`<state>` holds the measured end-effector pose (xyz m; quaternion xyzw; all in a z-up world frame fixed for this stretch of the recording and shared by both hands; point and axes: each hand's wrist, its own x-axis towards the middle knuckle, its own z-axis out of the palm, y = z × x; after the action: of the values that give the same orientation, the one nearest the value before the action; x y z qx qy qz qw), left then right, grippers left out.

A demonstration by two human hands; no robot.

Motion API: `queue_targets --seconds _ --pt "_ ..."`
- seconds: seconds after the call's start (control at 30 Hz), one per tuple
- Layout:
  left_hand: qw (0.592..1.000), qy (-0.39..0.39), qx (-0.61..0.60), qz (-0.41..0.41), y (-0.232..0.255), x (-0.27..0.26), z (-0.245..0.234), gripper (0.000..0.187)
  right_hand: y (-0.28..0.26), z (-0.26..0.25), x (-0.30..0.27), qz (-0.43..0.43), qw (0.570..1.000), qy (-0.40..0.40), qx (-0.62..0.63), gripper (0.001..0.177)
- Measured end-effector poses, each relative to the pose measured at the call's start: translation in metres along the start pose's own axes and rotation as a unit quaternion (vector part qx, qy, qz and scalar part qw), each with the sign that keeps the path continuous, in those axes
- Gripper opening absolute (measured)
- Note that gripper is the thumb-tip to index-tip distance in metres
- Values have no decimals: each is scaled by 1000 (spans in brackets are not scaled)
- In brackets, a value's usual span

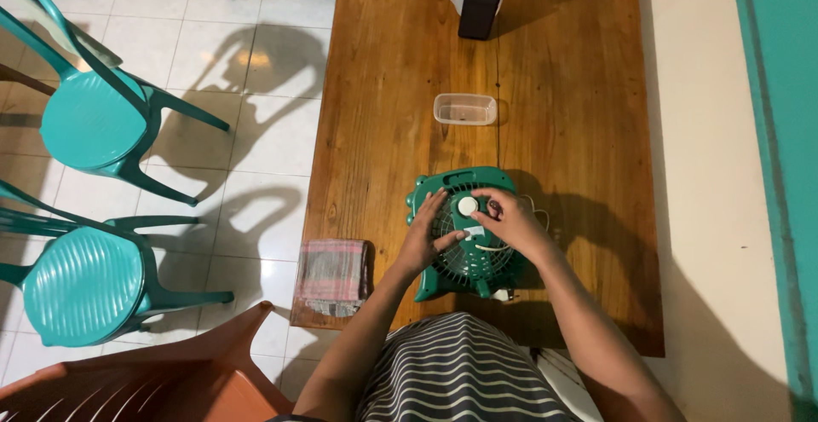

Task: The person disassembles a small green electric fan on a wooden table. They use a screwdriver to remove screws from the front grille and the central hub, then lift off the grille and the hub cap, placing the cap into a small plastic container.

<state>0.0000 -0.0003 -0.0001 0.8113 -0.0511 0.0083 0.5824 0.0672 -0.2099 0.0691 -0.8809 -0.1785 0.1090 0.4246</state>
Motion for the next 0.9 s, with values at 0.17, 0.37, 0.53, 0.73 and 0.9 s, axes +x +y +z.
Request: queue_targets --seconds 0.17,0.37,0.53,0.73,0.9 --pt "1000 3 15 22 1 -2 1 91 5 -2 3 23 999 -43 -21 42" --pt "998 -8 45 37 -3 -2 0 75 10 -2 -1 21 999 -31 23 40" --pt "999 -7 37 32 -8 -1 3 69 10 -2 -2 23 998 -20 48 48" --pt "997 10 42 60 -8 0 4 66 9 -5 -4 10 999 -26 47 47" --pt "998 6 47 48 -3 -1 3 70 10 -5 -5 -13 999 -20 48 37"
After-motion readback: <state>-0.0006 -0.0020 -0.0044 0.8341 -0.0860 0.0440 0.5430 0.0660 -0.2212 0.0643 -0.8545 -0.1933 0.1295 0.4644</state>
